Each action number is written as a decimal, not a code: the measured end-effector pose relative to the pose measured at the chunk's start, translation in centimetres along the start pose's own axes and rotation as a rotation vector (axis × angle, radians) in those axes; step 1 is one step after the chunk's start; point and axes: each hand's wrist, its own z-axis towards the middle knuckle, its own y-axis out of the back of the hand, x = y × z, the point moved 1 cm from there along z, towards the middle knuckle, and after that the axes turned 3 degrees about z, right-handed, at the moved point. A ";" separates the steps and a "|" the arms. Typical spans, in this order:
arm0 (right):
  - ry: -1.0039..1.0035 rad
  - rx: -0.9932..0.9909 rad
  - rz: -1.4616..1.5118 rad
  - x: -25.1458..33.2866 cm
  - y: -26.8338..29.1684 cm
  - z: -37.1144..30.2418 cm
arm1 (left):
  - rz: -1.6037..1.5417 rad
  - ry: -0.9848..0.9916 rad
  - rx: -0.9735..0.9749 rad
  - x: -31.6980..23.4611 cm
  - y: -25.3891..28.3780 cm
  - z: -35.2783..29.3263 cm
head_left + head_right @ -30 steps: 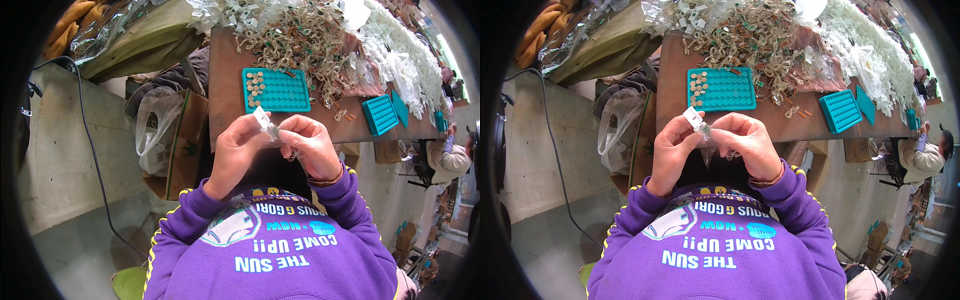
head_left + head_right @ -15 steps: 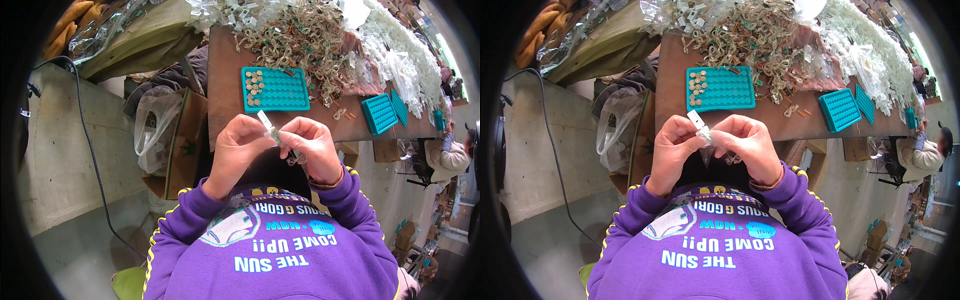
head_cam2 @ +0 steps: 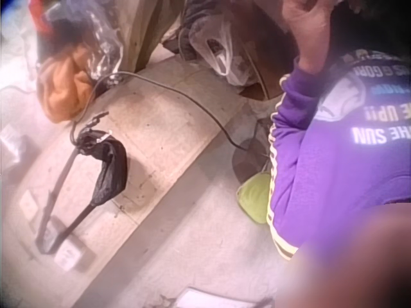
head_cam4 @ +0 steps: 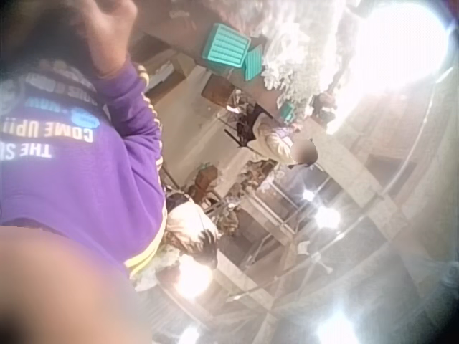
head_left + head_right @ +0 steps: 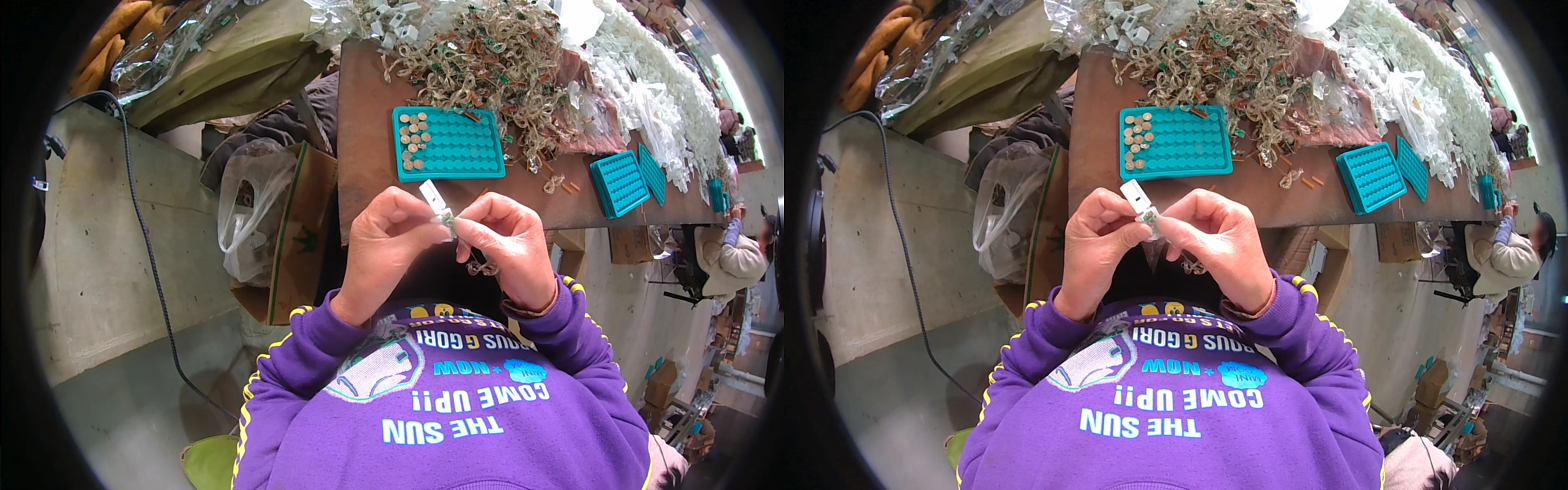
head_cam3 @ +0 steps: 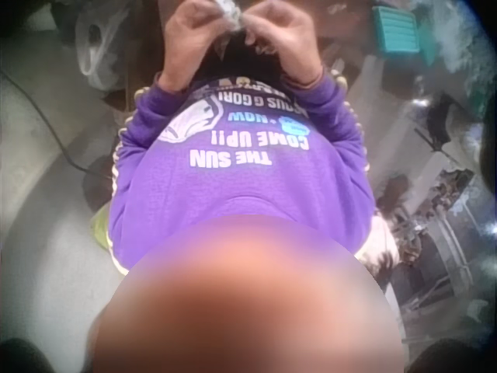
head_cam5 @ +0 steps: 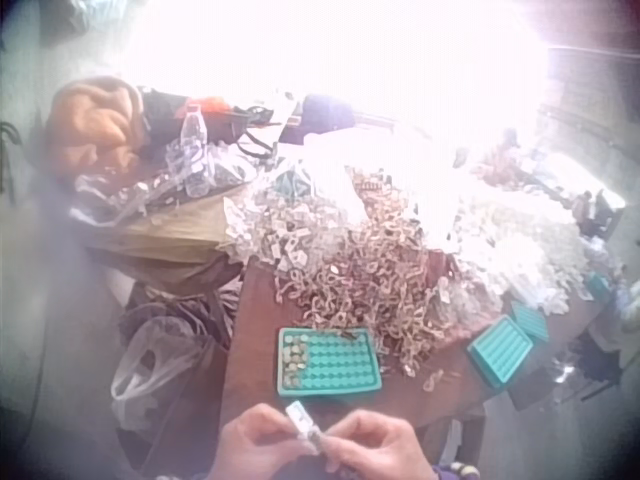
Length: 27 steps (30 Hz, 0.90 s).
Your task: The person repeatedly picks small white plastic components and metallic pins from a cluttered table, inserts the pins into the components, and places the assembled units into a teal tray. The person also briefly tests one component with a red light.
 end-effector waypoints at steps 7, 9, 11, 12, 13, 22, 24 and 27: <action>0.047 -0.107 0.063 0.4 -0.8 -1.3 | -0.085 -0.018 -0.007 0.0 0.0 0.1; 0.160 -0.153 -0.084 0.4 -0.9 -1.4 | -0.009 -0.072 -0.038 -0.2 -0.1 0.0; 0.304 -0.189 -0.295 0.3 -1.0 -1.4 | 0.034 -0.094 -0.048 -0.3 -0.2 -0.2; 0.320 -0.233 -0.307 0.1 -1.1 -1.2 | 0.040 -0.091 -0.044 -0.3 -0.3 -0.2; 0.343 -0.232 -0.347 0.0 -1.1 -1.1 | 0.046 -0.090 -0.042 -0.3 -0.3 -0.3; -0.004 -0.023 -0.043 0.5 -0.3 -1.2 | 0.103 -0.102 -0.017 -0.3 -0.2 -0.2; -0.072 0.093 0.098 0.6 0.3 -0.7 | 0.085 -0.111 0.068 -0.6 0.0 -0.2; -0.087 0.184 0.143 0.3 0.9 -0.2 | 0.106 -0.117 0.167 -0.9 0.4 -0.1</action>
